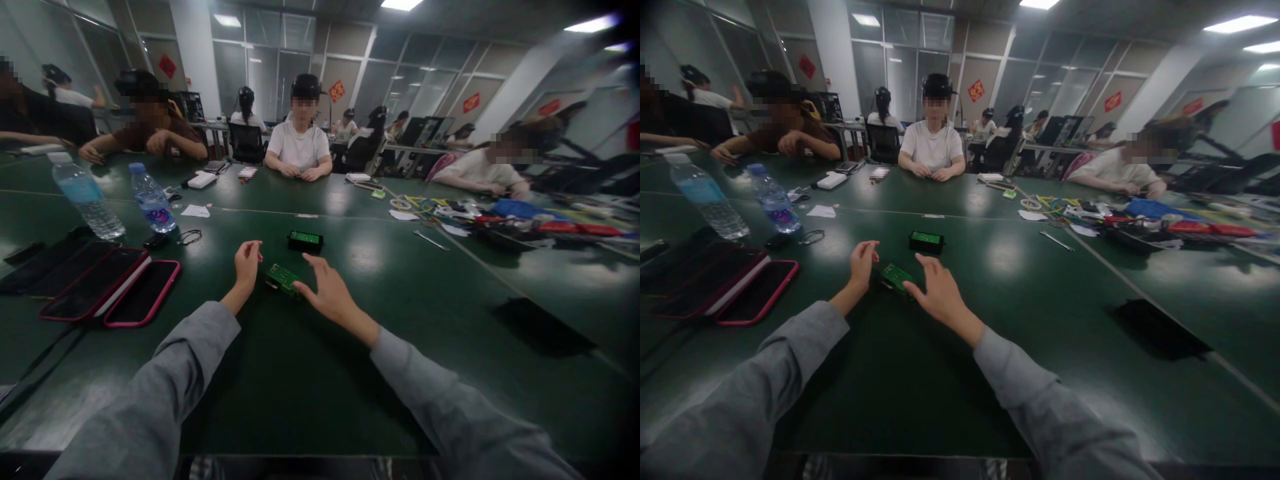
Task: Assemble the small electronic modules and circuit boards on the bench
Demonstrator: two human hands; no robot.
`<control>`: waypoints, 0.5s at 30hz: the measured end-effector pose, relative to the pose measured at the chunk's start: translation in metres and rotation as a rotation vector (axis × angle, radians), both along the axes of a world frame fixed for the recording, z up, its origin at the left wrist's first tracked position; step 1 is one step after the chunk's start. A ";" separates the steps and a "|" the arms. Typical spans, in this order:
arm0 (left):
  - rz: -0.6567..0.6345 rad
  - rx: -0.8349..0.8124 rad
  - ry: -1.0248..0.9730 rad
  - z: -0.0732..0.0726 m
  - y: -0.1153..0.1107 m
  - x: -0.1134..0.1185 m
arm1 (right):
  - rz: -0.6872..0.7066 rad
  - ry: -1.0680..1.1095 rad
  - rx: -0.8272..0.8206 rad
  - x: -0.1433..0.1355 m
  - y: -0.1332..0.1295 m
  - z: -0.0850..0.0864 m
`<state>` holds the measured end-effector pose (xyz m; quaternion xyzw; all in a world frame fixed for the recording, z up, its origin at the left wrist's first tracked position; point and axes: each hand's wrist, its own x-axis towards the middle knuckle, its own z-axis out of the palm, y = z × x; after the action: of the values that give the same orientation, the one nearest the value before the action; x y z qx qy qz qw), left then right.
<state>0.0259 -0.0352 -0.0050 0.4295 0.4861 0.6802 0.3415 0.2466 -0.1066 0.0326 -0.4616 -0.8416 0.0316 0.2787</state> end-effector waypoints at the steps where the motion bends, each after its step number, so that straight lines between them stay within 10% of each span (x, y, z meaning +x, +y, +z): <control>1: 0.042 -0.008 -0.016 -0.001 0.000 -0.003 | 0.039 -0.010 -0.046 -0.021 0.005 -0.001; 7: 0.051 -0.035 -0.055 -0.003 -0.003 -0.012 | 0.222 -0.074 -0.147 -0.028 -0.004 -0.007; 11: -0.013 -0.067 -0.035 -0.002 -0.005 -0.009 | 0.174 -0.104 -0.197 0.068 -0.023 -0.017; 15: -0.069 -0.088 0.007 -0.001 -0.007 -0.008 | -0.218 -0.089 -0.058 0.212 -0.026 -0.018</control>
<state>0.0179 -0.0423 -0.0056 0.4329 0.5017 0.6446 0.3814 0.4586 -0.1326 0.0149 -0.5592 -0.7965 0.0048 0.2297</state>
